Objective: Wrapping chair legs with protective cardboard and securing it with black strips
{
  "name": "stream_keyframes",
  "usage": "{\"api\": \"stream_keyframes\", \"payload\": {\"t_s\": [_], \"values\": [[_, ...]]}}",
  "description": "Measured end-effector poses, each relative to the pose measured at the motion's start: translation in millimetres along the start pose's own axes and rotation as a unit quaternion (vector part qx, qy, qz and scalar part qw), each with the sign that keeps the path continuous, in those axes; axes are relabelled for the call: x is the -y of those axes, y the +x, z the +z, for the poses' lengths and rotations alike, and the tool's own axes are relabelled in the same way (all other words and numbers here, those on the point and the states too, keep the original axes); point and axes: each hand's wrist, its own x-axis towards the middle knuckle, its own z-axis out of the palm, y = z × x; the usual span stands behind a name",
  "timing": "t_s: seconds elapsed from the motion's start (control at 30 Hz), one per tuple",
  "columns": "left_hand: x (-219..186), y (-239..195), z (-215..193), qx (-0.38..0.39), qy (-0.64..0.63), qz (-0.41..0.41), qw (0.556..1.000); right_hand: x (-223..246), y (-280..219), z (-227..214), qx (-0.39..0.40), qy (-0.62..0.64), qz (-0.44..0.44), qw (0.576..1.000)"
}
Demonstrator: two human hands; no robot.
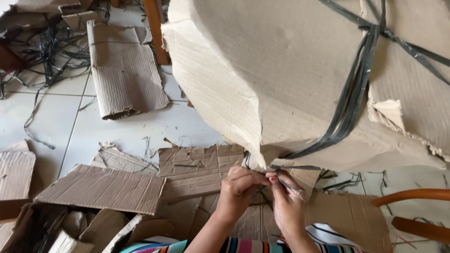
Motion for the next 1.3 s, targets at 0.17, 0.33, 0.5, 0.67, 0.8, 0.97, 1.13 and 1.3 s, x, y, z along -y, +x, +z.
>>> {"api": "stream_keyframes", "payload": {"t_s": [0.17,0.33,0.5,0.67,0.8,0.97,1.13,1.3], "values": [[6.6,5.9,-1.0,0.014,-0.008,-0.007,1.000,-4.8,6.2,3.9,0.010,0.020,-0.030,0.999],[17.5,6.1,1.2,0.013,-0.005,-0.006,1.000,-28.9,7.1,4.6,-0.009,0.063,-0.025,0.998],[15.6,5.1,1.2,0.021,0.001,-0.028,0.999,-13.5,7.0,7.7,0.002,0.026,-0.063,0.998],[-7.3,3.8,-2.3,0.013,-0.007,-0.056,0.998,-6.6,-5.7,2.3,0.010,0.077,-0.016,0.997],[-32.5,0.8,-7.3,-0.004,-0.046,-0.059,0.997,7.4,-17.5,2.3,-0.072,0.142,0.198,0.967],[-45.5,-7.3,-8.3,0.039,0.069,-0.005,0.997,-42.9,-17.4,-15.9,-0.013,0.304,0.225,0.926],[-57.0,-0.4,-19.3,0.062,0.115,0.047,0.990,-46.1,-13.9,-17.7,0.001,0.299,0.301,0.906],[-56.1,-0.7,-22.8,0.073,0.104,0.037,0.991,-22.9,-12.3,-21.7,0.011,0.244,0.284,0.927]]}}
